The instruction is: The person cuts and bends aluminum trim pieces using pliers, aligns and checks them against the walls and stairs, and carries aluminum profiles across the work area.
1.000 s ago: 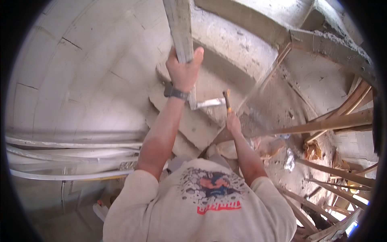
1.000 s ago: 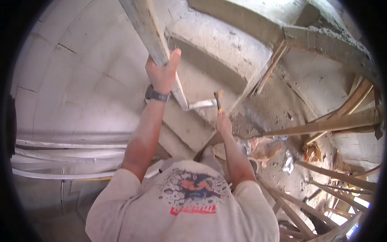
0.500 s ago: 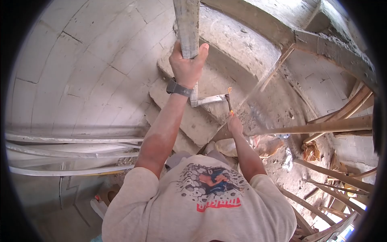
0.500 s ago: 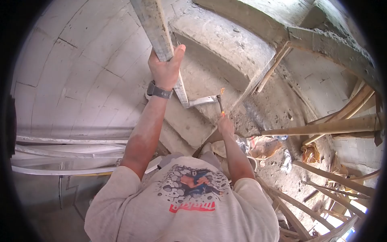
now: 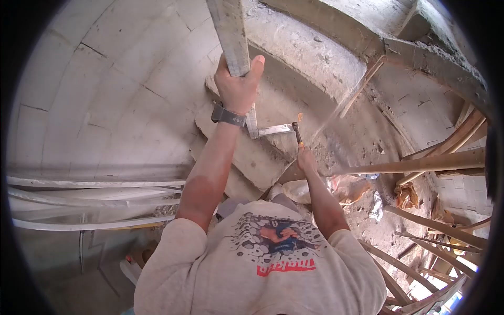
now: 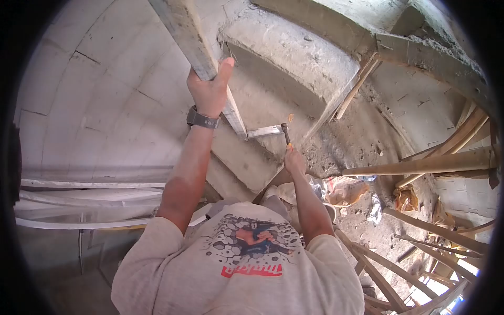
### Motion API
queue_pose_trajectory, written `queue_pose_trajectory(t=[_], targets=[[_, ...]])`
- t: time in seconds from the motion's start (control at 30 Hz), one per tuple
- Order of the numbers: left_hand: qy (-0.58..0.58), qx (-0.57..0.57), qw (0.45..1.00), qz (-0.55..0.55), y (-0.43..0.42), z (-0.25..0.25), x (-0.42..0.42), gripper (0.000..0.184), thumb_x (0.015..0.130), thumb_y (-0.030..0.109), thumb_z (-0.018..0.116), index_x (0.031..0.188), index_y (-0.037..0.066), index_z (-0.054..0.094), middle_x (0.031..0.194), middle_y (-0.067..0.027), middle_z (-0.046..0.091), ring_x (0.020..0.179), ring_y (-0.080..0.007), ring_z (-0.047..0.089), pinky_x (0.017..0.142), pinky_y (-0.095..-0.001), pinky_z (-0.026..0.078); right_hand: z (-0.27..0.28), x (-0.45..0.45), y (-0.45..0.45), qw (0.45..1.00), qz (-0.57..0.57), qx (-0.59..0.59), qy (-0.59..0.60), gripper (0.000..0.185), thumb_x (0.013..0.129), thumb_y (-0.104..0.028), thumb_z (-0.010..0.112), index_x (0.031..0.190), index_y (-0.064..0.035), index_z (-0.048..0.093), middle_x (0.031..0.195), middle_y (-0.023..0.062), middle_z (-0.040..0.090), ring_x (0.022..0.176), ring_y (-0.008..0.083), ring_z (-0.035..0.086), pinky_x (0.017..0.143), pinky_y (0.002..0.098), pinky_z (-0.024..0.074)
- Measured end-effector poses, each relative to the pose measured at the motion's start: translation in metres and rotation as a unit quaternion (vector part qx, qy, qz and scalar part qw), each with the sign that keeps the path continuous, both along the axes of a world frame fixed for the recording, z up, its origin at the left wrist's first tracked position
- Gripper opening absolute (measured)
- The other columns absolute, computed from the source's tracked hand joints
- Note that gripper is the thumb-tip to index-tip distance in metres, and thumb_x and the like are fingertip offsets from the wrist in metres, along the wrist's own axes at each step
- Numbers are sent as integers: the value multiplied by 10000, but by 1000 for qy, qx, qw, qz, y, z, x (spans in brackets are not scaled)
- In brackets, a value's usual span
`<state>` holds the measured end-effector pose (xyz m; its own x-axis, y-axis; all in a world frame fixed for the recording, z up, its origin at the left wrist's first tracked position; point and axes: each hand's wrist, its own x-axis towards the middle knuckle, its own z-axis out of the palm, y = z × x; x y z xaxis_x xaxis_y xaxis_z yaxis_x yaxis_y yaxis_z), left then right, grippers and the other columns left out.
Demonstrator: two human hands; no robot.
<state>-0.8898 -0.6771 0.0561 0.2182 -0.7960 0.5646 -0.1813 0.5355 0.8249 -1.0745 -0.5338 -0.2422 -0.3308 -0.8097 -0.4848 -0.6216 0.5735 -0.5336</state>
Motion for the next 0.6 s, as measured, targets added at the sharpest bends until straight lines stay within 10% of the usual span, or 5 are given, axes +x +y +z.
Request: queue_pose_trajectory(t=[0.6], targets=[[99, 36, 992, 68, -14, 20, 54, 519, 781, 289, 854, 1062, -28, 554, 882, -69, 630, 676, -133, 617, 570, -271, 533, -12, 0, 55, 996, -64, -49, -31, 671, 981, -591, 340, 1208, -2, 567, 1109, 314, 625, 1086, 491, 576, 924, 536, 435]])
